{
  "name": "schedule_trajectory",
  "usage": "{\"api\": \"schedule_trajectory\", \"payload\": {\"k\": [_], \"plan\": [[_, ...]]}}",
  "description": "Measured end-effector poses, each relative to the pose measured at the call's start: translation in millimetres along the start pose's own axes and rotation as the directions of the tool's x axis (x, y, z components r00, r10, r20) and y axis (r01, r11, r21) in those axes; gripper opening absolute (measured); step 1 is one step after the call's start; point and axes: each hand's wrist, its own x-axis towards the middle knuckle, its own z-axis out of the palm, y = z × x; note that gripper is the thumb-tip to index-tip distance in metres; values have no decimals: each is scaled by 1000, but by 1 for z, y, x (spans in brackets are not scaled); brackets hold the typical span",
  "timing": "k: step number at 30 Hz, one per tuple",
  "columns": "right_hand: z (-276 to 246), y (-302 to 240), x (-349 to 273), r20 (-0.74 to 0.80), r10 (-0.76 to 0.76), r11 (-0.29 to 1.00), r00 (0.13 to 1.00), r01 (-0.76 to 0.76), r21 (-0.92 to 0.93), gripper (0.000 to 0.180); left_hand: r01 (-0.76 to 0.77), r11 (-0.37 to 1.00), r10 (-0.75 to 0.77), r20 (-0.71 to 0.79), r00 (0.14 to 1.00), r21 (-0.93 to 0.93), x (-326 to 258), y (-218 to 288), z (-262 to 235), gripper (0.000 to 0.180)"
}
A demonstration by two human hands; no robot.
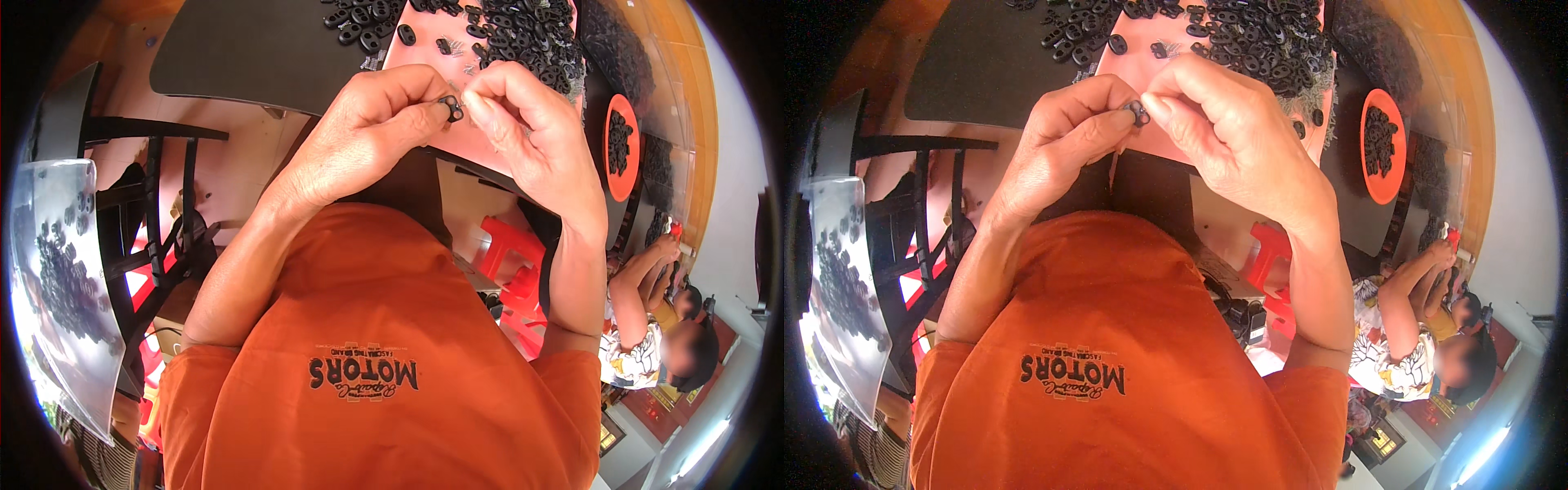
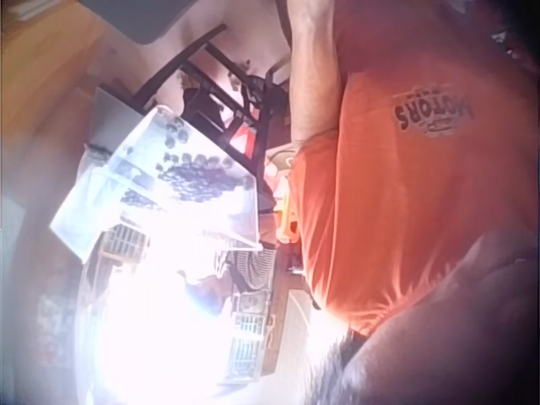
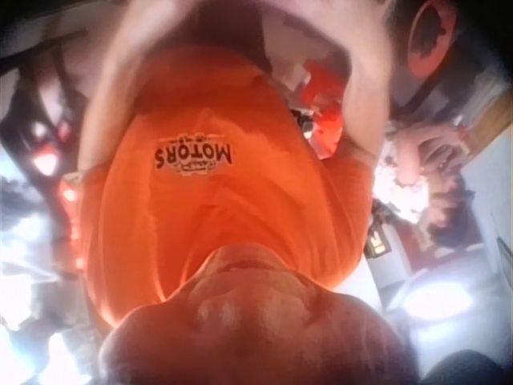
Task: The person sits at a table and repeatedly picks up small black plastic rings and metal screws. They insert the screws into the rings and place the assembled units onto a pink tray.
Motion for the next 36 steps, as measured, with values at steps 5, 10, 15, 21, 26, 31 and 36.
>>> {"api": "schedule_trajectory", "payload": {"k": [5,10,15,21,26,31,36], "plan": [[6,7,4,-10,-107,992,994,106,-71,9,-41,999,41,12,999,8,1,-4,-2,14],[12,1,4,-22,15,1000,1000,-16,-15,10,-35,999,36,-52,998,9,0,-4,3,13],[10,-5,2,25,203,979,979,-203,21,11,3,995,4,-73,997,97,-2,2,6,12],[-15,13,21,82,153,987,985,-156,32,17,-47,992,52,-46,998,120,1,2,9,15],[5,29,61,44,-90,967,995,98,-236,18,-22,991,30,-53,998,135,-2,1,9,16],[12,20,80,57,118,958,991,-98,-270,20,-51,988,59,-54,997,146,-2,0,6,15],[19,38,71,66,41,941,997,-17,-337,20,-33,991,45,-87,995,126,-3,3,8,15]]}}
